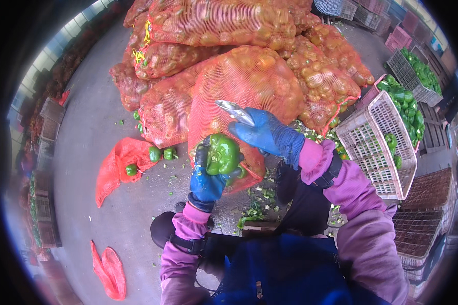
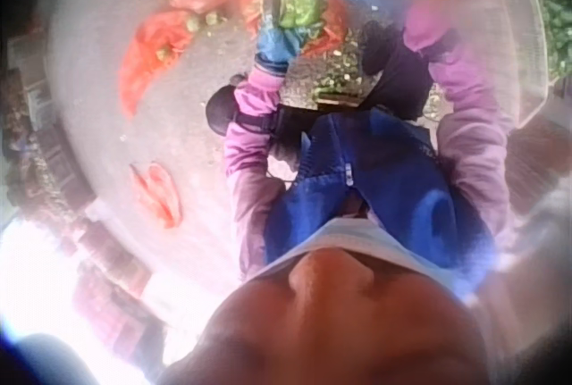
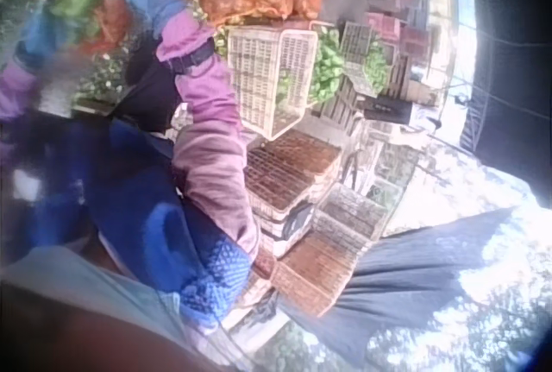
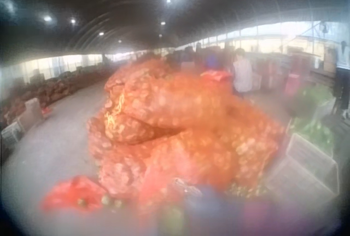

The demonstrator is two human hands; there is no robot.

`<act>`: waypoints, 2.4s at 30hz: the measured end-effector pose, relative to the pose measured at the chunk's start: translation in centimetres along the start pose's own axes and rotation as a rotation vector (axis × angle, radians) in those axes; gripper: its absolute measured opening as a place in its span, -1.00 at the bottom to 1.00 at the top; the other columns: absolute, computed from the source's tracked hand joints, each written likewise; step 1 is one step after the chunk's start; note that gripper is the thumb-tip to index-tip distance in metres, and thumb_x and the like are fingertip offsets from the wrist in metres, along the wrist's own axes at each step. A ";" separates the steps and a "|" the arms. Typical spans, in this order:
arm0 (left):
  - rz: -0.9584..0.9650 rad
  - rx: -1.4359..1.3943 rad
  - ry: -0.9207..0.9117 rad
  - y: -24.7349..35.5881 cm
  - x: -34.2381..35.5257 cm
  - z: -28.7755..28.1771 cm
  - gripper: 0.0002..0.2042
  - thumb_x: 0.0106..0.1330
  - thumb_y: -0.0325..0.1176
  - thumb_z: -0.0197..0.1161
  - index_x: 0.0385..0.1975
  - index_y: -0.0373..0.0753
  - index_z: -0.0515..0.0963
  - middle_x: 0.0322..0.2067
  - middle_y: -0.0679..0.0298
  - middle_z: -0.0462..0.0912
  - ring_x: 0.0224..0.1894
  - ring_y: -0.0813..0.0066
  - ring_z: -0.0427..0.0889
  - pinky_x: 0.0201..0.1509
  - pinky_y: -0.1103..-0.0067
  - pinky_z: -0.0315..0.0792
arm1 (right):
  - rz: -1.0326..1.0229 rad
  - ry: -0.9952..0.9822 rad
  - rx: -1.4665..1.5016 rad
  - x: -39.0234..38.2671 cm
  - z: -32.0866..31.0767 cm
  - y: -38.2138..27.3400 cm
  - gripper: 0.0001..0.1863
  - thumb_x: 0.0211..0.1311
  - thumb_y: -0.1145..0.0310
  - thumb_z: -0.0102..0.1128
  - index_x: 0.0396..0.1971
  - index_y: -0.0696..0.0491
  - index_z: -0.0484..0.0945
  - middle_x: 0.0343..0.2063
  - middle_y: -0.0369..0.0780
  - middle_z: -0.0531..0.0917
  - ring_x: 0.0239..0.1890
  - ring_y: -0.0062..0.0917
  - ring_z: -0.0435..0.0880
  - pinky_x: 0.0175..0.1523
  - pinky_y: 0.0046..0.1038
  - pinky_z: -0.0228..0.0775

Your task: The person holds a green pepper and uses a small knife to remove the stem and core before placing the pepper into a large mesh bag.

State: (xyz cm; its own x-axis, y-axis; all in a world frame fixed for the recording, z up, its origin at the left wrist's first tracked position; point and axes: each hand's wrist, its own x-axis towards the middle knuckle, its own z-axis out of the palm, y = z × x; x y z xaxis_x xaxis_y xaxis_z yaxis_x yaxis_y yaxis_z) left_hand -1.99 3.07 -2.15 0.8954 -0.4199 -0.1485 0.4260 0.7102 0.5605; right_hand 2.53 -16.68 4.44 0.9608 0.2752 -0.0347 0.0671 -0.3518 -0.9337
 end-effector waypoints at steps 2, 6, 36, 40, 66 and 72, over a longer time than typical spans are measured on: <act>0.015 -0.043 -0.023 0.4 -0.2 0.5 -0.47 0.39 0.15 -0.13 0.21 -0.04 0.28 0.07 0.15 0.49 0.03 0.05 0.55 -0.09 0.21 0.58 | -0.010 0.114 -0.324 -0.3 -1.3 1.7 -0.63 0.21 0.05 0.17 -0.24 0.06 0.46 -0.60 -0.14 0.57 -0.60 -0.34 0.60 -0.50 -0.31 0.41; 0.135 0.032 0.072 0.2 -0.8 1.3 -0.53 0.43 0.05 -0.13 0.23 -0.05 0.23 0.05 0.21 0.49 0.00 0.28 0.58 -0.12 0.26 0.60 | -0.175 0.079 -0.736 -4.5 -1.8 -1.7 -0.72 0.16 0.12 0.18 -0.35 0.03 0.44 -0.62 -0.04 0.55 -0.52 -0.13 0.61 -0.48 -0.17 0.40; 0.121 0.578 0.016 -2.5 -1.1 -0.5 -0.84 0.44 -0.30 0.00 -0.11 -0.20 0.40 -0.30 0.28 0.50 -0.41 0.54 0.55 -0.44 0.68 0.43 | -0.272 -0.537 -0.834 -3.6 -0.9 1.3 -0.75 0.20 0.17 0.15 -0.21 -0.02 0.55 -0.50 -0.08 0.61 -0.51 -0.19 0.61 -0.42 -0.25 0.47; -0.046 0.470 -0.054 -2.2 -1.3 -1.2 -0.82 0.44 -0.30 -0.01 -0.11 -0.24 0.41 -0.29 0.26 0.51 -0.36 0.57 0.51 -0.34 0.65 0.43 | -0.209 -0.587 -0.822 -4.0 -0.5 1.8 -0.73 0.16 0.14 0.17 -0.26 0.00 0.52 -0.52 -0.07 0.61 -0.50 -0.20 0.61 -0.39 -0.26 0.45; -0.090 0.129 -0.208 0.2 -2.3 0.8 -0.46 0.21 -0.08 0.20 0.08 -0.29 0.33 0.07 0.13 0.40 0.09 0.29 0.45 0.18 0.36 0.35 | -0.454 -0.346 -0.921 -5.0 -4.4 -1.3 -0.73 0.12 0.14 0.17 -0.26 -0.04 0.48 -0.69 -0.12 0.53 -0.65 -0.19 0.56 -0.55 -0.24 0.41; 0.023 0.306 -0.051 -0.9 -2.4 1.1 -0.70 0.39 -0.25 0.04 0.01 -0.27 0.37 -0.05 0.18 0.48 -0.04 0.39 0.53 0.07 0.47 0.43 | -0.380 -0.289 -0.978 -5.6 -3.3 -1.6 -0.79 0.12 0.16 0.18 -0.36 -0.04 0.44 -0.66 -0.11 0.51 -0.57 -0.15 0.57 -0.50 -0.18 0.40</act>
State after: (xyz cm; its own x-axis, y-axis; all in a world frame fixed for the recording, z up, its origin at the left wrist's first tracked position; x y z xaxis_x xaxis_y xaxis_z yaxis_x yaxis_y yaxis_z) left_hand -4.70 2.77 -1.39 0.8933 -0.4391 -0.0960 0.3399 0.5202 0.7835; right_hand -2.07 -20.59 7.34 0.7409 0.6716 -0.0057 0.6547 -0.7240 -0.2174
